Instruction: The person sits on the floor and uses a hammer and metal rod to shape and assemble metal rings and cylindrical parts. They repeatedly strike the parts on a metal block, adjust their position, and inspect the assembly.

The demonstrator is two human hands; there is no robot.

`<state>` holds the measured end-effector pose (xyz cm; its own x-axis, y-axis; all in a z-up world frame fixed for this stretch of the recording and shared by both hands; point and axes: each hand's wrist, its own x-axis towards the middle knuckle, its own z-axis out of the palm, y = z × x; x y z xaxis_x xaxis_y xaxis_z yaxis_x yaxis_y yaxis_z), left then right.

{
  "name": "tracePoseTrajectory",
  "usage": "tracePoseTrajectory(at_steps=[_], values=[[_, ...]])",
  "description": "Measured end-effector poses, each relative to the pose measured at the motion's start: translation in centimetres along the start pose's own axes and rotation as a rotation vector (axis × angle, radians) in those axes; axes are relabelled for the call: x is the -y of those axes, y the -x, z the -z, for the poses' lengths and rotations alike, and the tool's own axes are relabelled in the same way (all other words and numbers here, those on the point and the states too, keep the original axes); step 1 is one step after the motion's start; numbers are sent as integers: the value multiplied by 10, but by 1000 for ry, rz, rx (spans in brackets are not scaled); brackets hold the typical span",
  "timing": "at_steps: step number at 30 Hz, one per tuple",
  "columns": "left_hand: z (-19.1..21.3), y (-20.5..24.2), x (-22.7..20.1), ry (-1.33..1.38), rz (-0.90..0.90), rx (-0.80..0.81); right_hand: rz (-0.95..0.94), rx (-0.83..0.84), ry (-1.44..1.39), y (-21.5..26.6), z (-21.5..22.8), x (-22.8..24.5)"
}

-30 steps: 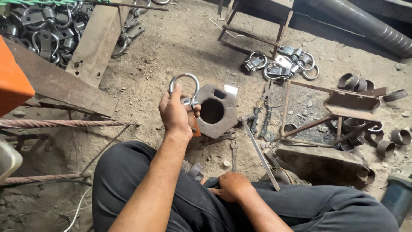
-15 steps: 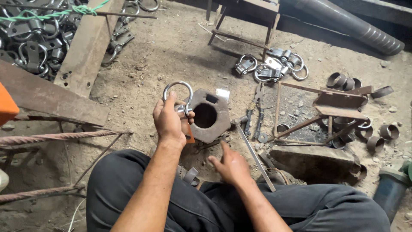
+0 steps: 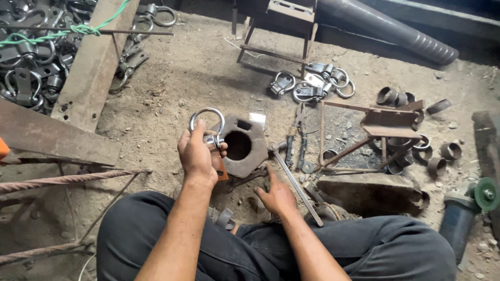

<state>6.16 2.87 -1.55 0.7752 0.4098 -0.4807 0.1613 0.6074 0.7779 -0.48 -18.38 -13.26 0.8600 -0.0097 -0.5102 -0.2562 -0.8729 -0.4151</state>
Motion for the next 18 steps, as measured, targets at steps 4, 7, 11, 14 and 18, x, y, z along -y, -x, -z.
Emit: tracePoseTrajectory(at_steps=[4, 7, 11, 14, 18], values=[[-1, 1, -2, 3, 2, -12, -9, -102, 20, 3, 1, 5], [-1, 1, -2, -2, 0, -13, -66, -144, -43, 13, 27, 22], [1, -3, -1, 16, 14, -17, -33, -297, -71, 12, 73, 26], [1, -5, 0, 24, 10, -9, 178, -333, 62, 16, 79, 2], [0, -5, 1, 52, 12, 11, -67, -161, 32, 11, 76, -19]])
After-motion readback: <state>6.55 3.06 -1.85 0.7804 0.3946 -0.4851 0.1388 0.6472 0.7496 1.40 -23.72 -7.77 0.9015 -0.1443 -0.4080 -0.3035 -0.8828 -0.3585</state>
